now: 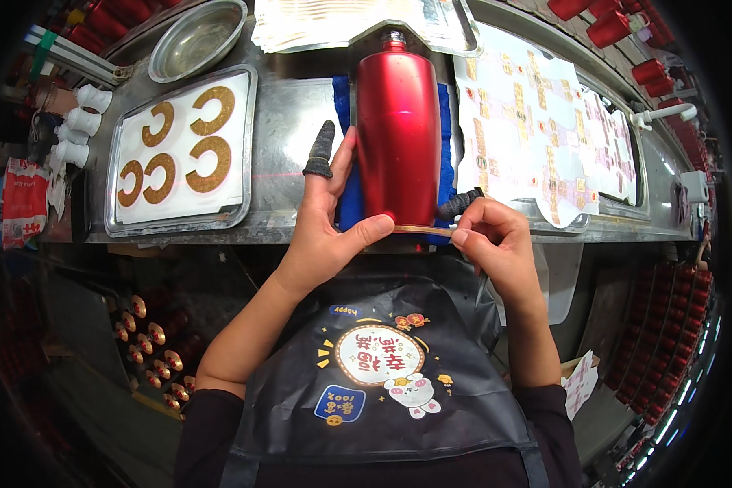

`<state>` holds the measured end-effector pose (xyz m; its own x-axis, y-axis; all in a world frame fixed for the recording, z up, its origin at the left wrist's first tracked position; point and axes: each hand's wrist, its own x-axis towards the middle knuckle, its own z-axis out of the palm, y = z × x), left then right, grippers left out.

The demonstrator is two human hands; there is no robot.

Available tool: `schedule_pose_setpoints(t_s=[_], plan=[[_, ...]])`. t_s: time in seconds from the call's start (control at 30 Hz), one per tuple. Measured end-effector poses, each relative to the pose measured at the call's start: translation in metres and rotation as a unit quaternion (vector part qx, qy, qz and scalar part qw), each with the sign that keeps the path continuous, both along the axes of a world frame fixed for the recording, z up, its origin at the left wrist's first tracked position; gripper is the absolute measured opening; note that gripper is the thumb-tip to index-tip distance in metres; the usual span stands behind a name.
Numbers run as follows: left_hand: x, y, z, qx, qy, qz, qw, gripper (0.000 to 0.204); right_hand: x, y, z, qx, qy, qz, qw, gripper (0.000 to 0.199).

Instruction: The person applies gold crescent-shaped stickers and rectangular paper labels to red cylindrical bottles. They wipe the bottle surface, peel and position the stickers, smooth them with a tool, and place the finished bottle on a rack.

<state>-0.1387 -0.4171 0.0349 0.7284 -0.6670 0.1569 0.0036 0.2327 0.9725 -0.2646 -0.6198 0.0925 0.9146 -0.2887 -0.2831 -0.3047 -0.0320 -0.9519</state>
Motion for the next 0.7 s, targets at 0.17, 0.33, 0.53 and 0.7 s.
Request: schedule_pose_setpoints(t_s=[0.17,0.33,0.53,0.7], plan=[[0.003,0.010,-0.002,-0.081,0.140,-0.006,0.987,0.082,0.001,0.000,-0.001,0.011,-0.006,0.004,1.000,0.010],[0.001,0.012,-0.003,-0.064,0.119,-0.007,0.991,0.080,0.001,0.000,-0.002,0.031,-0.006,0.004,1.000,0.010],[-0.004,0.002,-0.002,-0.033,0.055,0.002,0.998,0.095,0.001,-0.001,-0.001,0.038,-0.005,0.003,0.999,0.009],[-0.004,0.002,0.001,-0.002,0.036,-0.003,0.999,0.098,0.000,-0.001,-0.002,0.051,-0.005,-0.004,0.999,0.009]])
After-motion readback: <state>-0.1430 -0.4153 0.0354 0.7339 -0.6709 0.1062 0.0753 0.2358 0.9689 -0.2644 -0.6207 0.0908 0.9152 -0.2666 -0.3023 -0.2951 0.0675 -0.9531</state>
